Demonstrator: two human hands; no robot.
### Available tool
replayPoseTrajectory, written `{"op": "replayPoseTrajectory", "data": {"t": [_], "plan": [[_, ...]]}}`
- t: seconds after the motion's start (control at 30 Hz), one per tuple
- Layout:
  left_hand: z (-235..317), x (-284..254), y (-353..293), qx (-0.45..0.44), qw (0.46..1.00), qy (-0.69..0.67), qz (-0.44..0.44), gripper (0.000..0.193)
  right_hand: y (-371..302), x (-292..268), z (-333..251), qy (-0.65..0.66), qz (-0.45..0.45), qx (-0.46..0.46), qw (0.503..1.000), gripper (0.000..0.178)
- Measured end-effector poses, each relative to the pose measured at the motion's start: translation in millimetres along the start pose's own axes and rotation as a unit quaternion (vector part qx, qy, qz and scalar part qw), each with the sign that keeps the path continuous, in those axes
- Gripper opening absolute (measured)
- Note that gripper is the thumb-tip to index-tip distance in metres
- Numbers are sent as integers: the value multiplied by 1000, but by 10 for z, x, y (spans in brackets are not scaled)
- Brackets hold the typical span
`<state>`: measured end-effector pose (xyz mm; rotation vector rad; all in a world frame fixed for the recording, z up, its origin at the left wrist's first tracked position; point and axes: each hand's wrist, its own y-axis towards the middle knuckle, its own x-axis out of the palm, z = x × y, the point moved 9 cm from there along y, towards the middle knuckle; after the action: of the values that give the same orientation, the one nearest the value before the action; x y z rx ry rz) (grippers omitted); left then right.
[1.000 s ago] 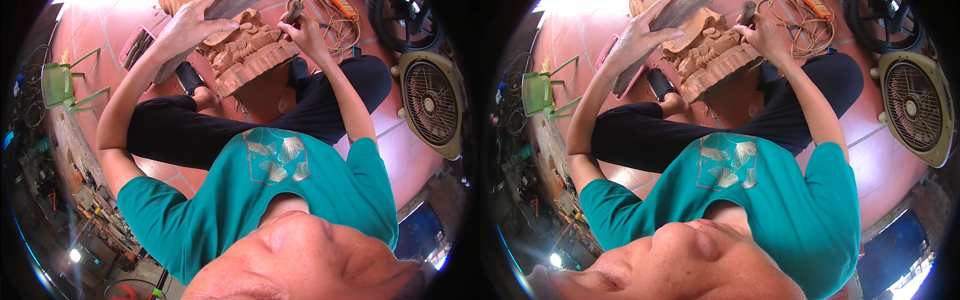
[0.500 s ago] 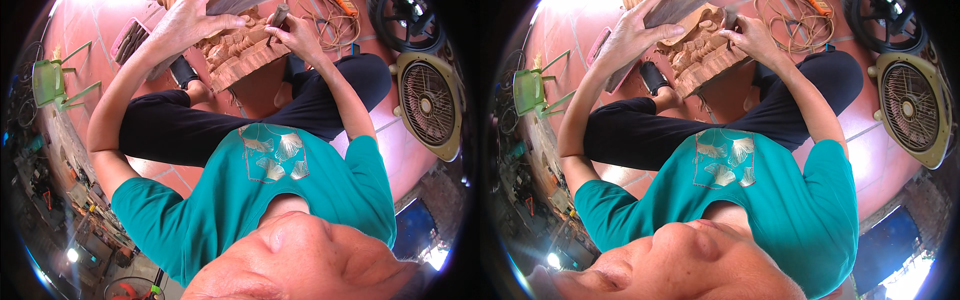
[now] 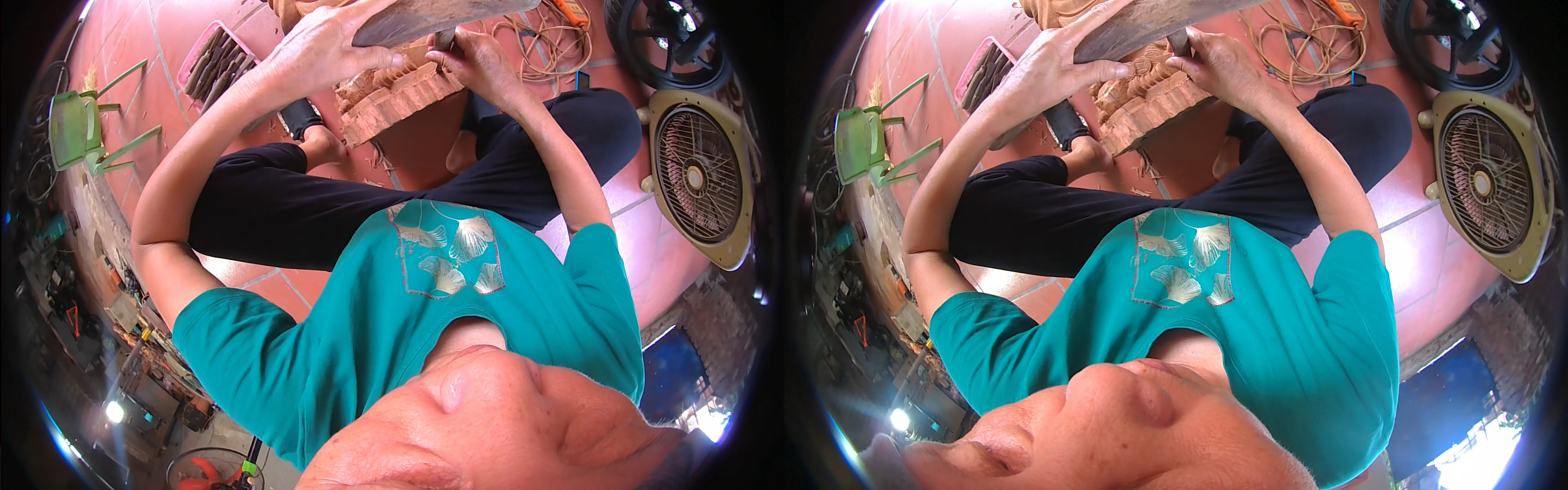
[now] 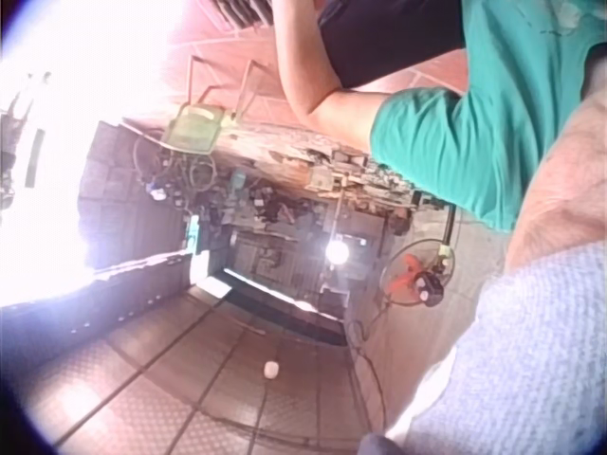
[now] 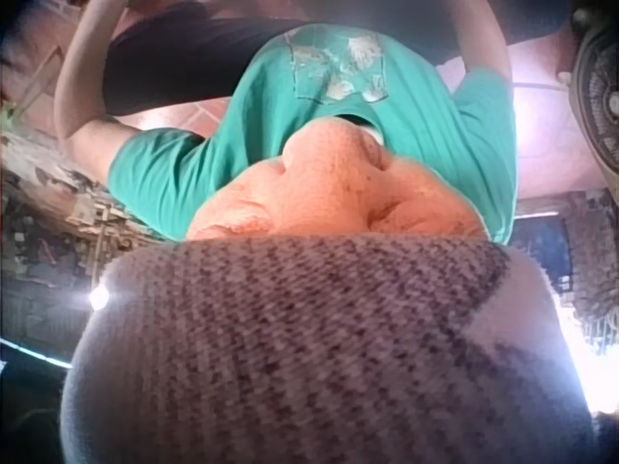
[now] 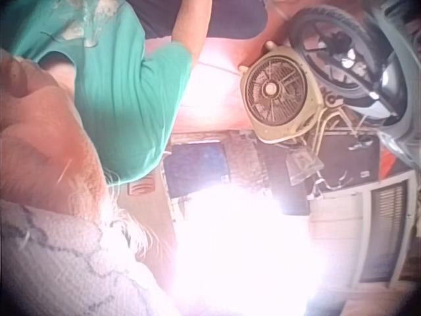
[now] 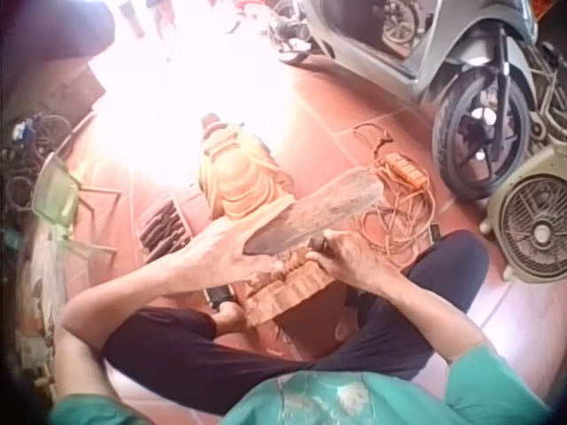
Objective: The person sits cross-legged on the floor and carves a wooden block using a chisel and mallet. They repeatedly strike the chisel to shape the wood, occasionally adjusting the block's position.
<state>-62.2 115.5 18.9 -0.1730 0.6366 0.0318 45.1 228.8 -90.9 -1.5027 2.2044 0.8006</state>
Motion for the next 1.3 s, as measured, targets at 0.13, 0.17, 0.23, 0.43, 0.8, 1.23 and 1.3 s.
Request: {"op": "replayPoseTrajectory", "data": {"t": [0.13,0.17,0.23,0.43,0.8,1.23,1.3], "plan": [[110,-106,-15,81,994,46,52,88,25,20,13,2,-19,6,1000,25],[162,-155,-20,104,990,54,80,88,18,28,42,-11,-34,30,999,24],[258,-221,-56,158,976,78,130,88,14,44,65,-30,-49,49,997,23],[26,-6,-19,53,992,99,50,87,-1,22,64,-29,-15,19,999,27],[22,-173,-21,25,997,-4,67,87,37,-287,74,27,67,98,993,18],[261,-300,-71,146,975,80,146,87,-6,-26,155,11,-9,46,999,25],[261,-274,-86,154,970,94,163,87,-1,8,114,-27,-23,25,999,26]]}}
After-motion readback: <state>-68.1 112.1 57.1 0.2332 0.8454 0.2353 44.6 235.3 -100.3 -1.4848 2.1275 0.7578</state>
